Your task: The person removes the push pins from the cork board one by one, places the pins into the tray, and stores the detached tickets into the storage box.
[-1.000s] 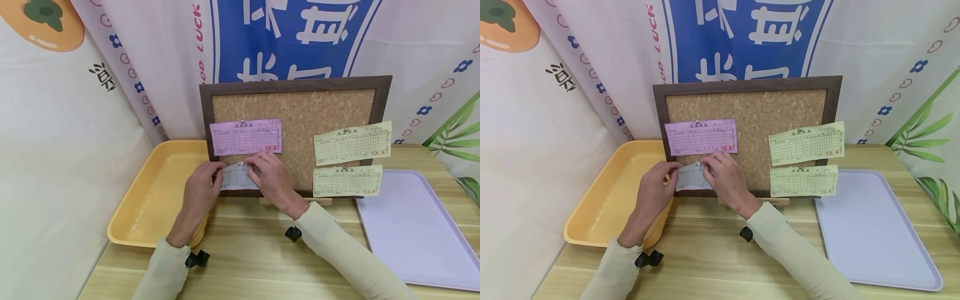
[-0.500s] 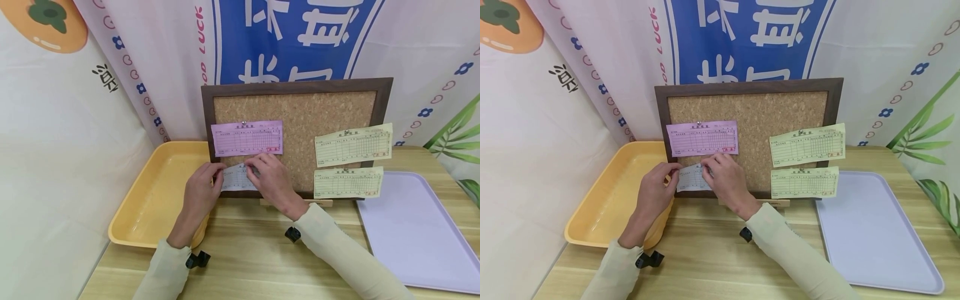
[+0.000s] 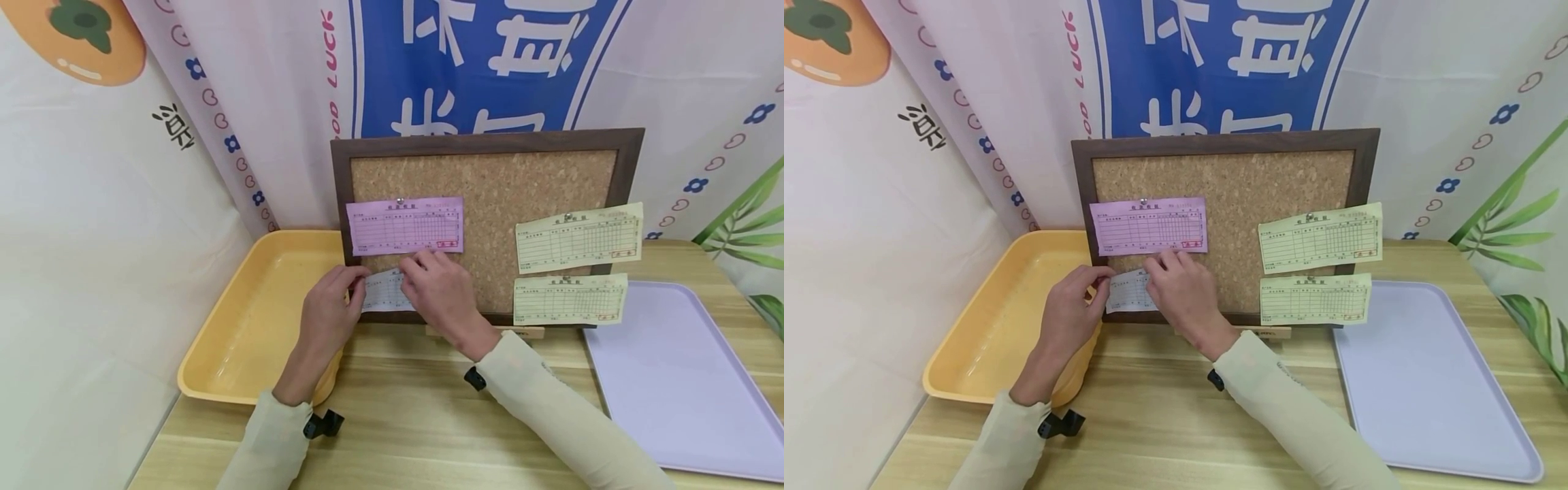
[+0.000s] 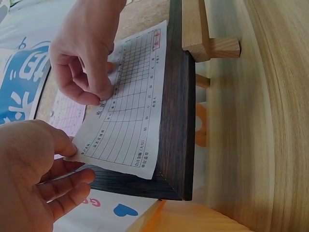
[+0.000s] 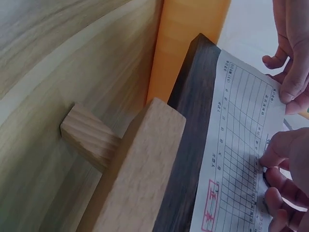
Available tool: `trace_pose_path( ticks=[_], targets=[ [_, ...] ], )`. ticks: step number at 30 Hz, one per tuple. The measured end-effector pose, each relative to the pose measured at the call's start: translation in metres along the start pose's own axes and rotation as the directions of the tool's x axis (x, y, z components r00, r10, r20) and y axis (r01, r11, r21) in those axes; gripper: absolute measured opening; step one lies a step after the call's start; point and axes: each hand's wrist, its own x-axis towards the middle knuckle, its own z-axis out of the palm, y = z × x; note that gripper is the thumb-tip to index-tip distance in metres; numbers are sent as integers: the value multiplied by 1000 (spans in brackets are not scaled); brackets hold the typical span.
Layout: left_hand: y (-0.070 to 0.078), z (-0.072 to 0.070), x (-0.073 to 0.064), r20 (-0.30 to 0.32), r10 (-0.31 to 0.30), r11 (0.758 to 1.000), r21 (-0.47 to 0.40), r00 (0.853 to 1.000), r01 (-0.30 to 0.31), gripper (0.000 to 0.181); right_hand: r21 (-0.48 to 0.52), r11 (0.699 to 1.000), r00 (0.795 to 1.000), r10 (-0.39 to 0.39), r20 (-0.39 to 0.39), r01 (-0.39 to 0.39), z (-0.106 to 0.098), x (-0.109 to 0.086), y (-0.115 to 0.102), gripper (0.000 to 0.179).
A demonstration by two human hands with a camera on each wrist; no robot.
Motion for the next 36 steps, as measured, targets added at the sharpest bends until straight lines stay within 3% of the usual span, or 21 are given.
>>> trace_pose_path(
  ticks=[8,18,36],
  targets=[
    [0,0,-1,1,-4,1000,5,1000,4,11,-97,995,999,-35,-13,34,1,3,-3,11],
    [0,0,-2,13,-13,1000,13,1000,13,11,-175,982,996,-69,49,76,0,7,-3,10],
    [-1,0,-1,5,-4,1000,-1,1000,4,10,-225,971,996,-89,-31,80,7,10,0,6]
  ],
)
